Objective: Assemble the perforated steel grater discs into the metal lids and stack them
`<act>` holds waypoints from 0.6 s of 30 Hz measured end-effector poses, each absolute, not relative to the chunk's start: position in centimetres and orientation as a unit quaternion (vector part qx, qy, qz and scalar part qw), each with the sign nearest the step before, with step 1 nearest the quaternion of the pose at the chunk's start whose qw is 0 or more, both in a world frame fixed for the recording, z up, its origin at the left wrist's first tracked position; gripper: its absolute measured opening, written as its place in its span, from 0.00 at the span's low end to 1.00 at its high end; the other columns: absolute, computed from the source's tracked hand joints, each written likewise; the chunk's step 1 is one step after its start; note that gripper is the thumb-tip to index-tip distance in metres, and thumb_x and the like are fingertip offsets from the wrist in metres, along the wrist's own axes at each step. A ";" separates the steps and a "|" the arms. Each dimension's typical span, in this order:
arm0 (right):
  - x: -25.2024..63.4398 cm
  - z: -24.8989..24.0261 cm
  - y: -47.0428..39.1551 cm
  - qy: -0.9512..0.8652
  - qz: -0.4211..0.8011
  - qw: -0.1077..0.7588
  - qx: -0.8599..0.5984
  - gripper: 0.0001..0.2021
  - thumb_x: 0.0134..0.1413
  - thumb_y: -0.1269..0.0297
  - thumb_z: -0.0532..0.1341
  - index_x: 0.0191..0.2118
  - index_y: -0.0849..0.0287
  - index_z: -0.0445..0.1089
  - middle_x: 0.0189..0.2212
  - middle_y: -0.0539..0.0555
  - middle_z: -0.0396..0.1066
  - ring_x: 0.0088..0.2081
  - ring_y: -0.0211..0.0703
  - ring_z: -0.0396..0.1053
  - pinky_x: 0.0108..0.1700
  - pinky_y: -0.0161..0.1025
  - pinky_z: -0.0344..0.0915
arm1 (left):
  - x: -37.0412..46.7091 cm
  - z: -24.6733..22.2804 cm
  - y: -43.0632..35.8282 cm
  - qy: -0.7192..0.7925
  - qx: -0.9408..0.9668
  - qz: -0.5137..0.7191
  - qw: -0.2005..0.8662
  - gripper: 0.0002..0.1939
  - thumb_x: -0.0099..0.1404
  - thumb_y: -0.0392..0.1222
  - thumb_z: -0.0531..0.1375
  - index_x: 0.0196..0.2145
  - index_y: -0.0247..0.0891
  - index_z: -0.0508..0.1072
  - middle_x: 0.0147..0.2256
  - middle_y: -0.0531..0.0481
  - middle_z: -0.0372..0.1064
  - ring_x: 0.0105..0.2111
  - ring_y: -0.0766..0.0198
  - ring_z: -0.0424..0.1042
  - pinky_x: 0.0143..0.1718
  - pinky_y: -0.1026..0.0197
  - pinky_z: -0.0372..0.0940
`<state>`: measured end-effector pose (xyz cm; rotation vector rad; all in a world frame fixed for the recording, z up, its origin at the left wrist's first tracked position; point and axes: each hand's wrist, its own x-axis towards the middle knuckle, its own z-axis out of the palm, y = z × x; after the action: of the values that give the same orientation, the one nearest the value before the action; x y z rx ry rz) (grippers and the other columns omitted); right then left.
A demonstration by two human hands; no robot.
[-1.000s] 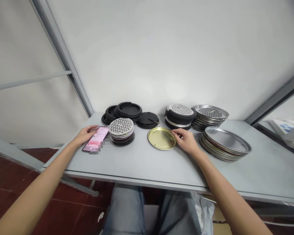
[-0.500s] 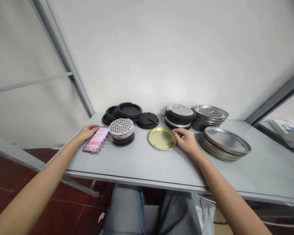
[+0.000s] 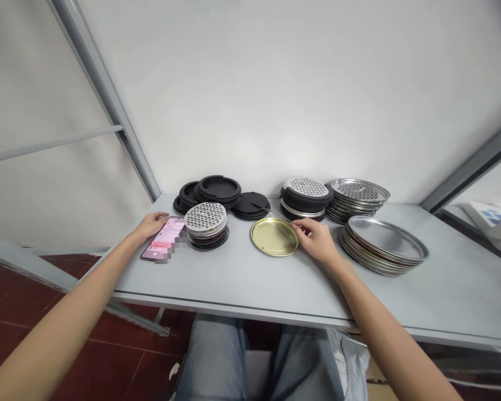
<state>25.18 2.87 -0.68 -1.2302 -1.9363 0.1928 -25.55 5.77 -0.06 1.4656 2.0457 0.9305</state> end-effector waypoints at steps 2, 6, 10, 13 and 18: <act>25.2 -0.7 2.9 -0.769 0.079 0.405 -0.488 0.11 0.56 0.64 0.55 0.36 0.59 0.75 0.33 0.55 0.77 0.30 0.42 0.70 0.32 0.38 0.66 | -25.6 0.1 5.4 0.731 0.541 0.337 0.243 0.29 0.46 0.55 0.66 0.43 0.34 0.75 0.32 0.45 0.76 0.31 0.57 0.74 0.31 0.61 0.66; 25.1 -0.7 2.9 -0.771 0.083 0.401 -0.489 0.12 0.56 0.63 0.55 0.37 0.59 0.75 0.33 0.55 0.77 0.29 0.42 0.70 0.33 0.38 0.66 | -25.6 0.3 5.2 0.715 0.551 0.339 0.264 0.31 0.43 0.53 0.68 0.44 0.34 0.75 0.31 0.46 0.75 0.30 0.58 0.73 0.30 0.61 0.66; 25.1 -0.7 3.0 -0.772 0.086 0.397 -0.489 0.12 0.56 0.63 0.55 0.37 0.59 0.75 0.34 0.55 0.77 0.30 0.42 0.70 0.33 0.38 0.66 | -25.5 0.2 5.3 0.712 0.548 0.347 0.270 0.26 0.48 0.52 0.65 0.42 0.34 0.75 0.33 0.45 0.76 0.33 0.56 0.74 0.33 0.59 0.68; 25.1 -0.7 3.0 -0.772 0.087 0.396 -0.489 0.12 0.56 0.63 0.55 0.37 0.59 0.75 0.34 0.56 0.77 0.29 0.42 0.71 0.33 0.38 0.66 | -25.5 0.4 5.0 0.712 0.548 0.347 0.271 0.25 0.48 0.51 0.65 0.42 0.35 0.76 0.36 0.44 0.76 0.36 0.53 0.74 0.36 0.57 0.69; 25.1 -0.7 3.0 -0.774 0.086 0.392 -0.490 0.12 0.56 0.63 0.55 0.37 0.60 0.75 0.33 0.55 0.76 0.29 0.41 0.70 0.33 0.37 0.65 | -26.7 1.7 3.1 0.656 0.607 0.294 0.339 0.44 0.43 0.46 0.70 0.58 0.38 0.64 0.47 0.40 0.72 0.47 0.50 0.72 0.46 0.55 0.68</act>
<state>25.06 2.95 -0.74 -1.2444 -1.9646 0.2191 -26.69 3.14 1.73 1.5794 1.7084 0.7655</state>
